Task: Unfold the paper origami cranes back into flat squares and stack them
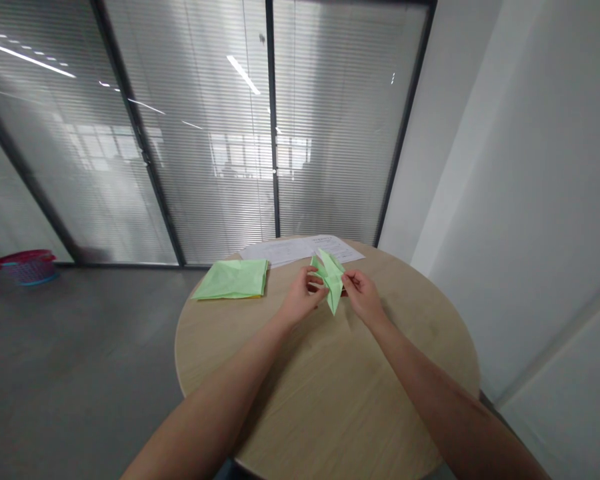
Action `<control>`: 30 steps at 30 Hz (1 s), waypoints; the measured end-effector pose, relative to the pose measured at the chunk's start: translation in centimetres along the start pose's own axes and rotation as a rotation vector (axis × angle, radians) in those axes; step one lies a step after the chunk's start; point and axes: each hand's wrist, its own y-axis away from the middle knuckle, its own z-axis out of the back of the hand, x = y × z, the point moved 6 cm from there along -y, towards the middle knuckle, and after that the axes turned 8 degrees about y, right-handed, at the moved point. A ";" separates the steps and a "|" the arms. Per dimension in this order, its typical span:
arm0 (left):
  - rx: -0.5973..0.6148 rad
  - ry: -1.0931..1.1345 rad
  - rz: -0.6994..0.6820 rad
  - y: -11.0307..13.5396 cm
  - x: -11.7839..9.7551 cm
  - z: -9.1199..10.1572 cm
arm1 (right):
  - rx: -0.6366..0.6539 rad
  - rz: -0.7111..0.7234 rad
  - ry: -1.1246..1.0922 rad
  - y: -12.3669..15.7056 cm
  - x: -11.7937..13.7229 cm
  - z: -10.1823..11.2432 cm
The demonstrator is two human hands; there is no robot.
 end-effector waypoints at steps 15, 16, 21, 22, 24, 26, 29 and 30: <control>-0.204 0.218 0.051 -0.7 1.8 0.9 | 0.067 0.052 -0.098 0.9 0.1 -1.7; -0.216 0.257 0.065 -0.7 1.9 0.9 | 0.071 0.053 -0.096 0.9 0.2 -1.8; -0.268 0.295 0.059 -0.6 1.4 1.4 | 0.066 0.036 -0.085 1.1 0.4 -1.9; -0.277 0.293 0.056 -0.5 1.3 1.5 | 0.064 0.026 -0.082 1.1 0.4 -1.8; -0.303 0.285 0.042 -0.5 1.2 1.7 | 0.054 -0.004 -0.067 1.1 0.1 -1.7; -0.322 0.268 0.020 -0.6 1.2 1.9 | 0.045 -0.042 -0.042 1.1 -0.3 -1.6; -0.307 0.181 -0.050 -0.9 1.2 2.1 | 0.048 -0.096 0.009 1.0 -1.0 -1.6; -0.295 0.125 -0.084 -1.0 1.0 2.1 | 0.051 -0.111 0.027 0.9 -1.2 -1.6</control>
